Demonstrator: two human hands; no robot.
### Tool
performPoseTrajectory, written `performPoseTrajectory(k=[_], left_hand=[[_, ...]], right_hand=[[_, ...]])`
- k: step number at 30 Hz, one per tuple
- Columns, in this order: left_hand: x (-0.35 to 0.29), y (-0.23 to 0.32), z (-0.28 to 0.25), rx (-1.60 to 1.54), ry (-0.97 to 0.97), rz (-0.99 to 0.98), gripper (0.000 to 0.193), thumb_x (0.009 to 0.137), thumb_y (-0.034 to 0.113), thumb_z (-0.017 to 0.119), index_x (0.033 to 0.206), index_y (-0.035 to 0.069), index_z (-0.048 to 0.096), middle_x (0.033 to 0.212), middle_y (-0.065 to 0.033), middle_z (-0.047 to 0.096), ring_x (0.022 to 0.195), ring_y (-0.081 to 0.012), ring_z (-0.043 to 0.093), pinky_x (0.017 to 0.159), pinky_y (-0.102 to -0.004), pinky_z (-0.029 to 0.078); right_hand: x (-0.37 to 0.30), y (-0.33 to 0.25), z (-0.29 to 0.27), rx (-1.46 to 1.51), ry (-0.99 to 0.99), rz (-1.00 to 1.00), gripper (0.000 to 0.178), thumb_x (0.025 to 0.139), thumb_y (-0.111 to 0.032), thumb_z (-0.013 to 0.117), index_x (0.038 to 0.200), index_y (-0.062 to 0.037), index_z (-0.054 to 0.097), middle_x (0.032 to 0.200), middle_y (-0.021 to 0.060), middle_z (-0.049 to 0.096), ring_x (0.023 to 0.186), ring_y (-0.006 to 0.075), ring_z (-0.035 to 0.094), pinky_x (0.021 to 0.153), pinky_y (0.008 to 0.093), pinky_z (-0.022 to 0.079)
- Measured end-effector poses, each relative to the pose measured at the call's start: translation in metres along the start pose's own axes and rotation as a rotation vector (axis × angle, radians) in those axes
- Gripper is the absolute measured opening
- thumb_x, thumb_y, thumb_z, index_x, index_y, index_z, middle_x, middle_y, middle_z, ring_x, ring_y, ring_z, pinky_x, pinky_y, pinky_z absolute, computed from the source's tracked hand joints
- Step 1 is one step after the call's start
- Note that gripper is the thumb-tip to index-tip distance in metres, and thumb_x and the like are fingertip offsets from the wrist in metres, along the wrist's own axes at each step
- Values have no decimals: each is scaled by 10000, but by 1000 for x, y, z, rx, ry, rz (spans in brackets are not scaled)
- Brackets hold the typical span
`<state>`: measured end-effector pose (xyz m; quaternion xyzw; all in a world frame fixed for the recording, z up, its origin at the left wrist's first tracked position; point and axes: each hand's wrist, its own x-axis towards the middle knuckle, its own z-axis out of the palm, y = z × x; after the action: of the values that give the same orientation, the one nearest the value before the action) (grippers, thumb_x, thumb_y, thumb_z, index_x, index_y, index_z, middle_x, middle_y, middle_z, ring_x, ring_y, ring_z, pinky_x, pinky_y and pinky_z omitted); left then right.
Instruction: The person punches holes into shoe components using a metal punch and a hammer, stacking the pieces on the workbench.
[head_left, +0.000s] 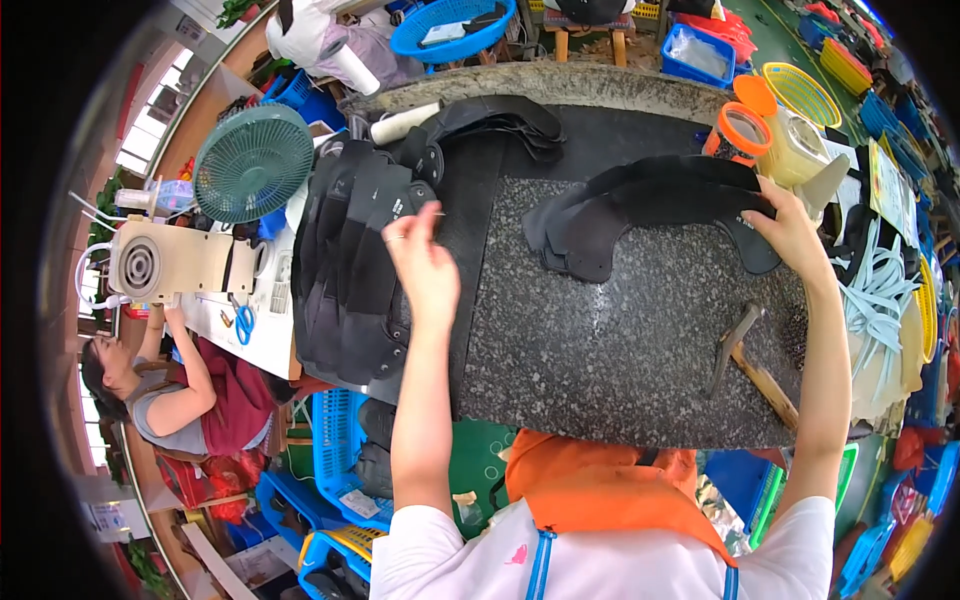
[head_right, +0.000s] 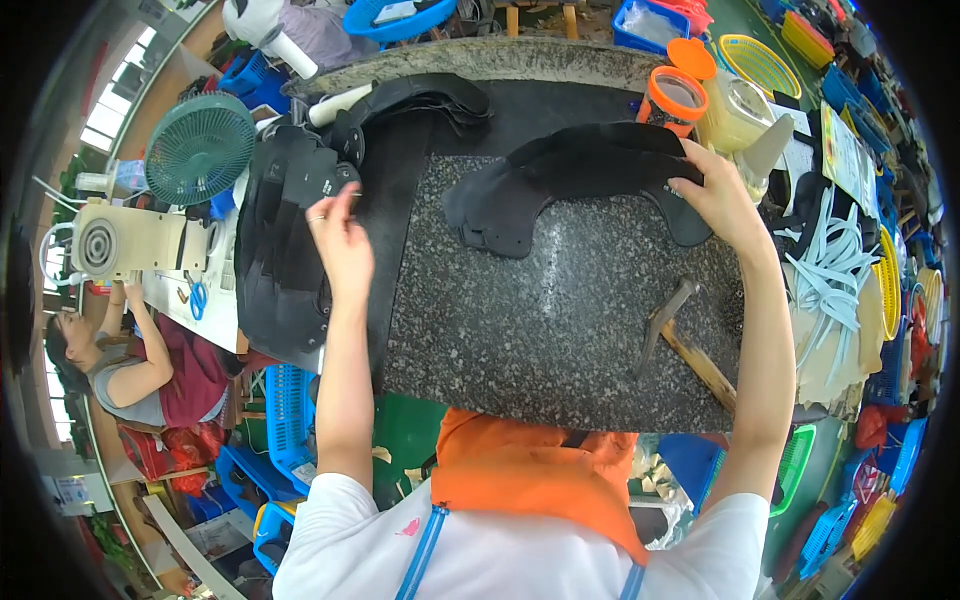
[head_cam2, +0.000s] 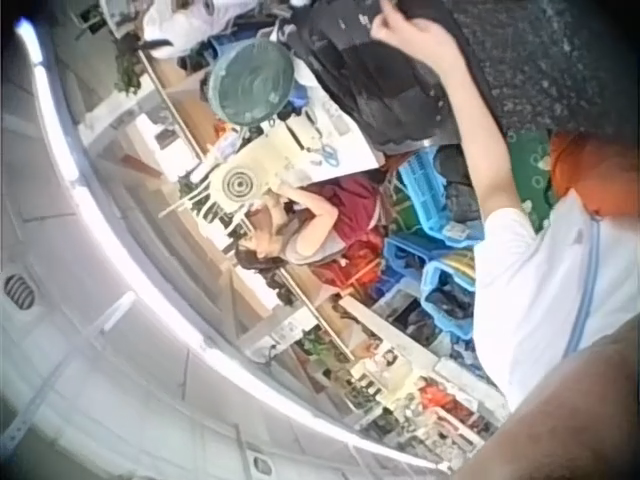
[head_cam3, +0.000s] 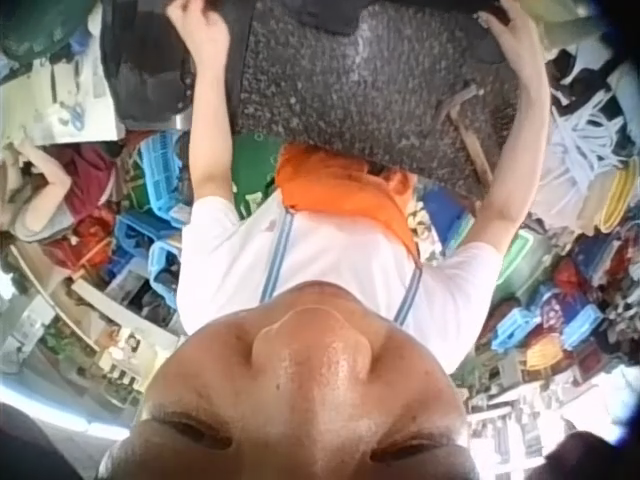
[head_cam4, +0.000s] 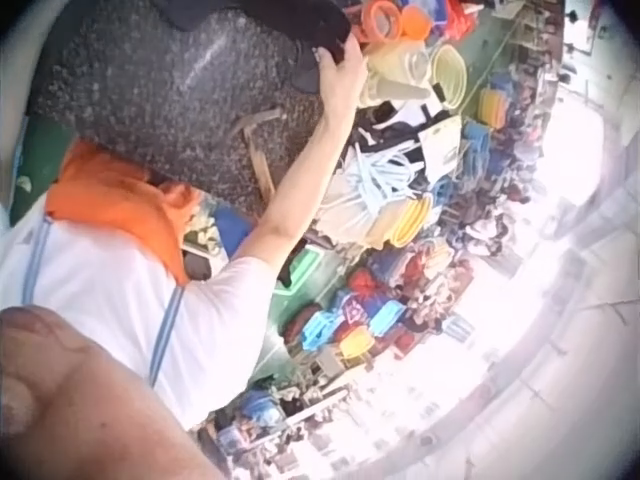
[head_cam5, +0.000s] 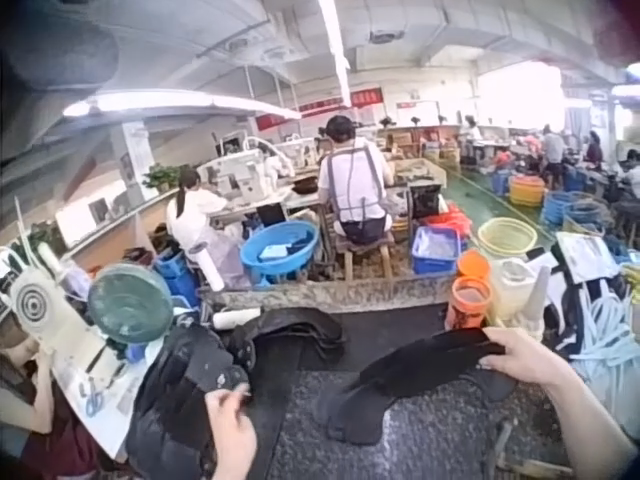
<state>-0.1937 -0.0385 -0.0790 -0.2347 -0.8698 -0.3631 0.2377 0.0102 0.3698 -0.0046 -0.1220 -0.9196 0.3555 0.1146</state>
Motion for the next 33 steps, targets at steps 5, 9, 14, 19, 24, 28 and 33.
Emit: performPoseTrajectory(k=[5,9,14,19,24,28,33], left_hand=[[-29,69,31,-856,-321,-245,130,933,-27,595,1032,-18,679,1040,-77,683,903,-122,660,794,-248,551],[-32,79,54,-788,-430,-587,124,945,14,603,1053,-25,649,975,-63,686,859,-117,668,765,-256,551],[-38,80,56,-845,-343,-594,100,988,32,556,1077,-7,580,987,-75,694,890,-112,672,756,-250,568],[-41,70,57,-845,-351,-570,111,990,12,545,1093,-7,582,1004,-81,696,894,-120,675,751,-250,572],[-32,76,49,-696,-455,-377,125,976,-2,552,1071,-7,633,997,-75,713,890,-122,687,766,-256,572],[-28,73,45,-609,-493,-302,122,957,-4,568,1033,-17,663,975,-70,725,889,-117,690,765,-256,563],[-30,70,46,-470,-455,-146,118,919,-2,596,1006,-33,669,869,-89,732,776,-118,698,697,-258,553]], right_hand=[[1,-12,-4,-147,-1,-40,499,808,23,674,1292,-12,561,1075,149,690,1013,283,649,912,349,475],[-1,-4,-9,-208,33,-102,619,789,36,680,1374,-89,522,1201,164,647,1131,324,606,954,393,464],[-31,-37,-20,-655,316,-208,726,764,-7,709,1434,-137,460,1308,153,550,1205,391,525,1006,454,423],[-139,-78,7,-638,-272,54,493,664,-90,795,1117,-69,603,1031,131,600,1006,334,585,883,443,455],[-188,-38,38,-696,-124,189,519,723,-29,711,1219,-46,558,1064,125,553,983,323,587,829,427,479],[-170,-56,24,-381,-63,207,423,776,-20,627,1195,-11,571,981,139,553,873,337,597,744,400,491],[-90,-127,11,515,74,202,283,941,-139,595,1191,-9,572,804,-17,557,592,68,513,526,233,401]])
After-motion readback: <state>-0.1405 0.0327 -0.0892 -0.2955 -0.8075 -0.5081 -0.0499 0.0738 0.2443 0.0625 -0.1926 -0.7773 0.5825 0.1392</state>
